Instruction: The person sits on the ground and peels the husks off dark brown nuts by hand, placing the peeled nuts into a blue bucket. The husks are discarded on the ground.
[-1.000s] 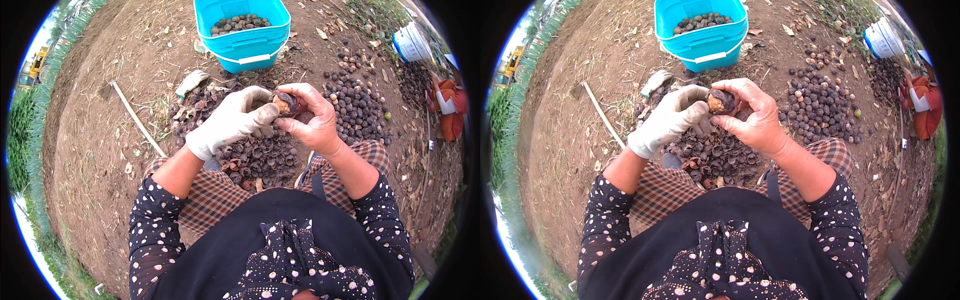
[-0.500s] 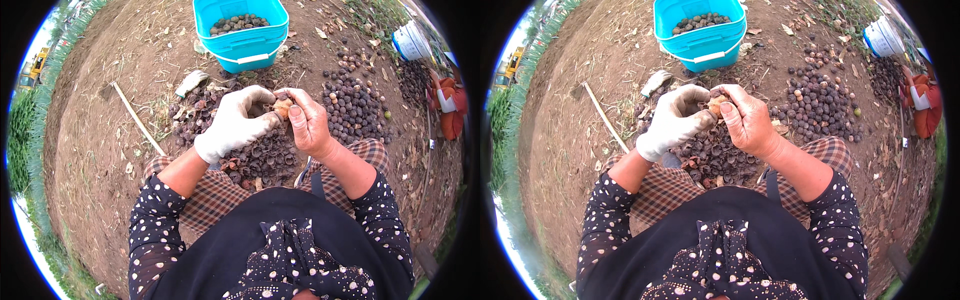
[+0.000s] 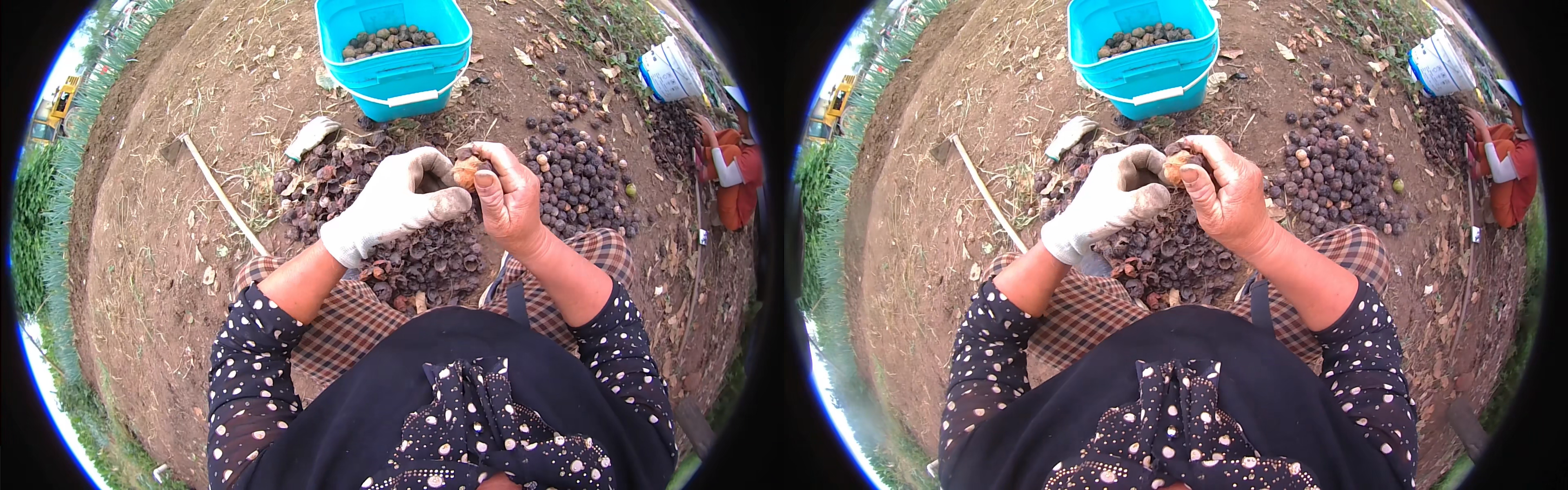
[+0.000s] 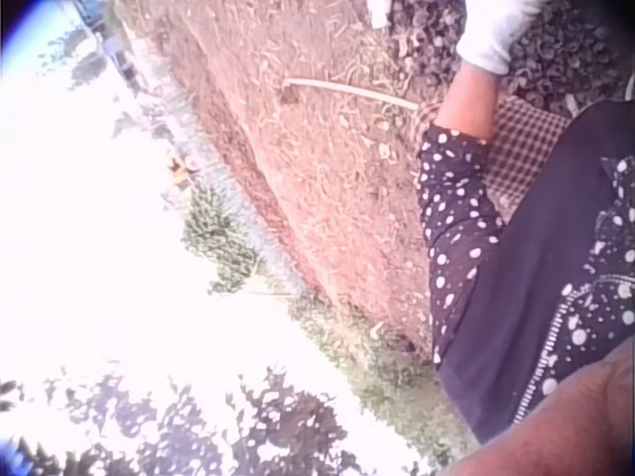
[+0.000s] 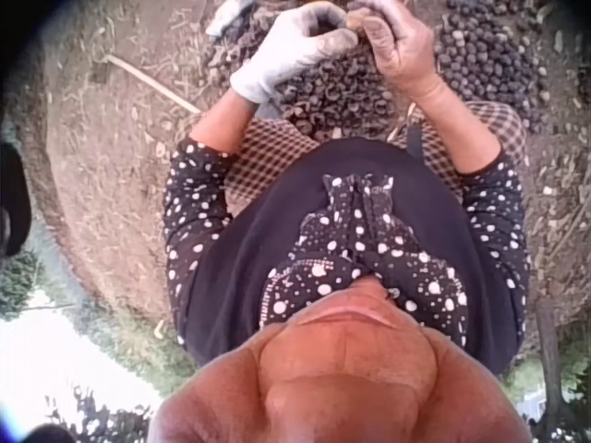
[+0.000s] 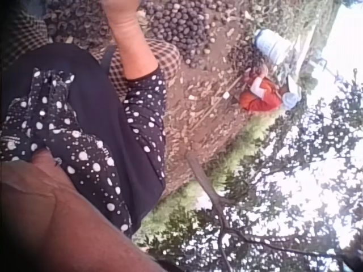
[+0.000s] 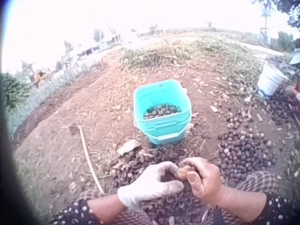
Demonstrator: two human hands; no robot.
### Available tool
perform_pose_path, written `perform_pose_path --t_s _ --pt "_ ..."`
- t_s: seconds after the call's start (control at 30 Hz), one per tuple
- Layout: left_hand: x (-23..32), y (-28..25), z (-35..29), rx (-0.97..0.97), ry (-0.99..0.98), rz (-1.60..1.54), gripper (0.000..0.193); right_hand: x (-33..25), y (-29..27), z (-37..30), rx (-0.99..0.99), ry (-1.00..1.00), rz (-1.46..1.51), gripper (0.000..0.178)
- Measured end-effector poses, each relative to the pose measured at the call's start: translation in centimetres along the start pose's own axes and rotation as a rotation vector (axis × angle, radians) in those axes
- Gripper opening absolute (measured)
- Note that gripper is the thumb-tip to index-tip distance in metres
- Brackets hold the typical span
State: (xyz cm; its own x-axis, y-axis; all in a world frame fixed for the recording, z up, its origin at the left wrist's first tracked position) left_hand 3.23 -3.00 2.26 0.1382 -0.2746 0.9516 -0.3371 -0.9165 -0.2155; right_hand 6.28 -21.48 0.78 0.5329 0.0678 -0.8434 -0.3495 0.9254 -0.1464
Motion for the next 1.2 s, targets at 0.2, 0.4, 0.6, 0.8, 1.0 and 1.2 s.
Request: perform_pose_path --t_s 0.2,0.4,0.6,0.8,1.0,1.2 --pt "-0.7 0.8 -0.1 0.118 0.143 0.014 0.042 -0.6 0.7 -0.2 -0.020 -0.114 0.117 0.031" --pt "0.1 -0.4 0.0 0.005 0.109 -0.181 0.055 2.1 -0.7 0.0 0.166 0.269 0.362 0.039" --pt "1.5 -2.9 -0.1 0.103 0.282 -0.529 0.058 2.6 -0.5 0.7 -0.019 0.651 0.438 0.076" --pt "1.0 -1.8 -0.3 0.192 0.108 0.096 0.034 3.4 -0.6 1.2 0.096 0.812 1.155 0.084" --pt "0.3 1.8 -0.1 0.211 0.343 0.841 0.059 1.8 2.1 0.5 0.151 0.851 1.000 0.073" --pt "1.1 -0.8 -1.0 -0.085 0.050 -0.182 0.053 0.0 -0.7 1.6 -0.134 0.373 0.531 0.067"
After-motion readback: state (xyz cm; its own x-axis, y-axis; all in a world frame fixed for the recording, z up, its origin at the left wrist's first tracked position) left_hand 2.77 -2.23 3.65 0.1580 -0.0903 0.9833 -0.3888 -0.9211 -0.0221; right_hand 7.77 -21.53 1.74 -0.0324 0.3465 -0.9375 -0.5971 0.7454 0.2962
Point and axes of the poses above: each hand's wrist, its own z-axis towards the middle knuckle, its own y-axis out of the palm, x = y × z, the point moved 2 cm from there along z, towards the middle knuckle, and after that the axes turned 14 degrees about z, right-handed, at the moved point
